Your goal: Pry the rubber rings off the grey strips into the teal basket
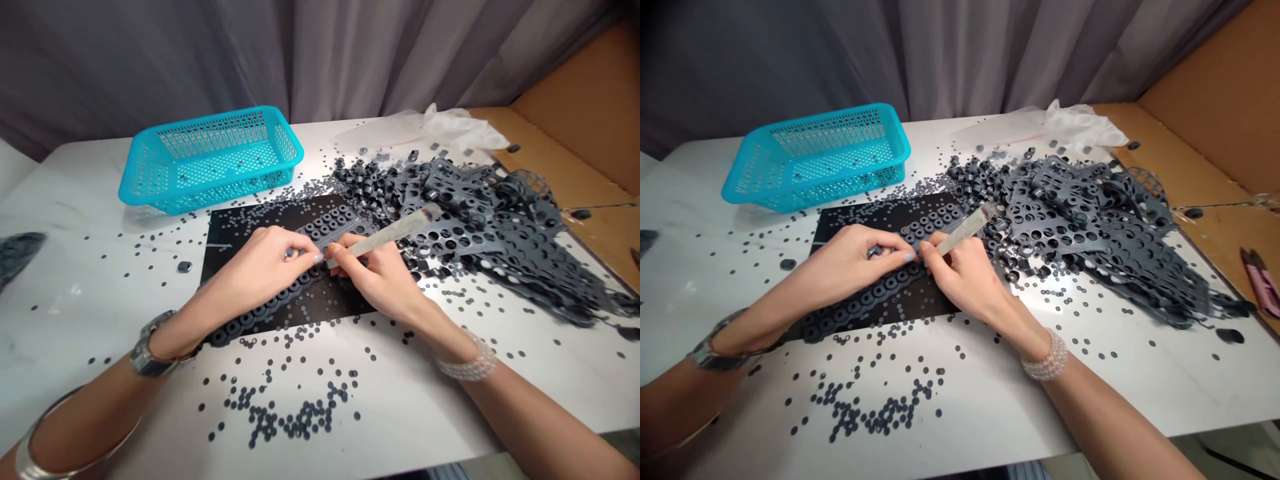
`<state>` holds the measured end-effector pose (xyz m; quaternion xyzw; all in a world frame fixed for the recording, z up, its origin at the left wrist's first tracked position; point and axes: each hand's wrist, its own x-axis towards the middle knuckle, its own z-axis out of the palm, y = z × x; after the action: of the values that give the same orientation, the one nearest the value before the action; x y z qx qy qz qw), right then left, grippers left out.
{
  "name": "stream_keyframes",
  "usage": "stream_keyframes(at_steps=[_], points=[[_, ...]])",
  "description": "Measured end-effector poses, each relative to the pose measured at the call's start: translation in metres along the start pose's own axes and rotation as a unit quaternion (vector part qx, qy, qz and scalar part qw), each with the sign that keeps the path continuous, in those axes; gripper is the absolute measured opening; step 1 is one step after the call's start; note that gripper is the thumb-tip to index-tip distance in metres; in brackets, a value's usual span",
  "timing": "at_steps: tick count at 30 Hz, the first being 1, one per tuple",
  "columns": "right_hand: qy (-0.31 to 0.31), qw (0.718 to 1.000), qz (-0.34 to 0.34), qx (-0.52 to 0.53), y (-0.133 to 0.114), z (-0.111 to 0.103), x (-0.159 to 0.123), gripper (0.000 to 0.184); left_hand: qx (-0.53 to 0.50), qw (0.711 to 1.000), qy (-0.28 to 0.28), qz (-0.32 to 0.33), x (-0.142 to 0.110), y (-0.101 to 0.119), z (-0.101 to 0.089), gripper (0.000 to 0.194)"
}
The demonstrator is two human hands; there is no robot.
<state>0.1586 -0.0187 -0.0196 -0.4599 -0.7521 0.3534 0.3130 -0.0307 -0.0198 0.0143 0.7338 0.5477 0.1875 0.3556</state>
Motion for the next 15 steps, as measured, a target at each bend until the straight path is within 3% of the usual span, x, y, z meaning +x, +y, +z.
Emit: stream_keyframes(at_steps=[3, 8, 15], points=[[-0.008, 1.000, -0.009, -0.010, -0.002, 0.000, 0.000, 0.035, 0.112, 0.993, 0.007, 0.029, -0.005, 0.005, 0.007, 0.018], [-0.014, 0.999, -0.015, -0.030, -0.002, 0.001, 0.000, 0.033, 0.224, 0.974, -0.013, 0.004, -0.005, 0.008, 0.015, 0.019], [-0.022, 0.996, -0.054, -0.061, 0.001, 0.007, -0.001, 0.028, 0.226, 0.974, -0.009, -0.005, -0.002, 0.001, 0.024, 0.018]])
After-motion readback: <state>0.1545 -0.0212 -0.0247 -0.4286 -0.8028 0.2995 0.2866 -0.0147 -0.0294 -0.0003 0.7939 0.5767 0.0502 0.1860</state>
